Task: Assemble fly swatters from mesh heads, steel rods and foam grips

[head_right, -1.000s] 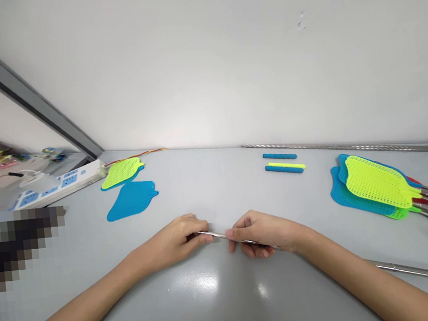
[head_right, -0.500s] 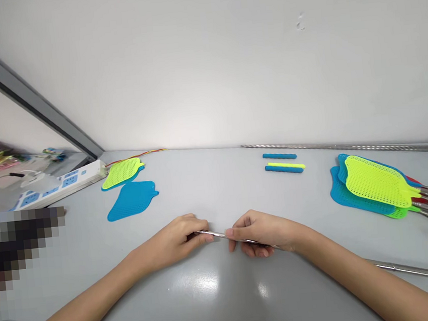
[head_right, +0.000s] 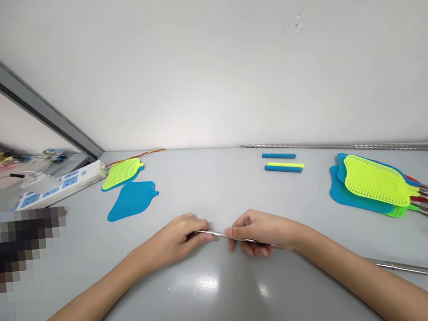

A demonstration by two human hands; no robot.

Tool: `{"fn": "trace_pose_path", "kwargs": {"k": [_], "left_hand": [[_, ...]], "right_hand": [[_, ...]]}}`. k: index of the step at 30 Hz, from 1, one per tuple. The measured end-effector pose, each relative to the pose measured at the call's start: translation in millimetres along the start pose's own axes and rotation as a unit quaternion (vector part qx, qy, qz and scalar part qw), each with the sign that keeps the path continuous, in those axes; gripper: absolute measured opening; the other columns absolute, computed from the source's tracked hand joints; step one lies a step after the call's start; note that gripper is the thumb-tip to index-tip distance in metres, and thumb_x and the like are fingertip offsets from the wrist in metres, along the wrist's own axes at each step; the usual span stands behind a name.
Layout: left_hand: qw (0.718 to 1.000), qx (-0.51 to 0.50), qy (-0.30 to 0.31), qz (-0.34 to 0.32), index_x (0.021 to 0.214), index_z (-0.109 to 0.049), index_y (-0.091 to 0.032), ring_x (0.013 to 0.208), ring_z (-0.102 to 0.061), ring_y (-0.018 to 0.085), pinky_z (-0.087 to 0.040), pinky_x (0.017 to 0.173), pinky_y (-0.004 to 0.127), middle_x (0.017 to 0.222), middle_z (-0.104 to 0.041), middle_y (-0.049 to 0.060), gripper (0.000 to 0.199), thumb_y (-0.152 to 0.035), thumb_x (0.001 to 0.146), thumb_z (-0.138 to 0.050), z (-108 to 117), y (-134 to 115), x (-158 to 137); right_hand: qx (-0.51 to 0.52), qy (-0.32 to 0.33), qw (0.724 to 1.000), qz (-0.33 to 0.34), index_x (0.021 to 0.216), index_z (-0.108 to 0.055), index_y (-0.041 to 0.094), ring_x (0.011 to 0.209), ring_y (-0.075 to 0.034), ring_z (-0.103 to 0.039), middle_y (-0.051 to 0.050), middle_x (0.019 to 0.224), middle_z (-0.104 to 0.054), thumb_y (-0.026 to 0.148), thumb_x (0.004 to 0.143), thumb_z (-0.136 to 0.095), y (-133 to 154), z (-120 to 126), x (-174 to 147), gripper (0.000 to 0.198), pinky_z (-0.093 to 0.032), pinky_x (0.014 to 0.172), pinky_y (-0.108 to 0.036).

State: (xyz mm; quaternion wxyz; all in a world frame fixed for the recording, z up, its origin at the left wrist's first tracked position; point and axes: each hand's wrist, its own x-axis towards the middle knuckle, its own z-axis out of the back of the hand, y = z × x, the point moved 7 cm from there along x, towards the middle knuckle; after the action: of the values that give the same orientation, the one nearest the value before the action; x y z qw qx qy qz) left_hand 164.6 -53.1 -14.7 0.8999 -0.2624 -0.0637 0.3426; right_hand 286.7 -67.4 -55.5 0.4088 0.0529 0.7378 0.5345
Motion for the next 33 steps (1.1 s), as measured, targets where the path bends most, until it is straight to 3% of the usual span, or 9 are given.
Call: {"fn": "trace_pose_path", "kwargs": {"k": [33], "left_hand": [[1.0, -0.004, 0.011, -0.003, 0.065, -0.046, -0.017, 0.059, -0.046, 0.01, -0.032, 0.058, 0.022, 0.055, -0.043, -0.004, 0.036, -0.041, 0.088, -0.031, 2.9, 3.3, 0.7]], "right_hand": [[-0.001, -0.004, 1.0, -0.002, 0.078, -0.06, 0.012, 0.035, -0.003, -0.034, 0.003, 0.047, -0.045, 0.051, 0.074, -0.049, 0.5, 0.0, 0.7, 0.04, -0.02, 0.031, -0.016]]}}
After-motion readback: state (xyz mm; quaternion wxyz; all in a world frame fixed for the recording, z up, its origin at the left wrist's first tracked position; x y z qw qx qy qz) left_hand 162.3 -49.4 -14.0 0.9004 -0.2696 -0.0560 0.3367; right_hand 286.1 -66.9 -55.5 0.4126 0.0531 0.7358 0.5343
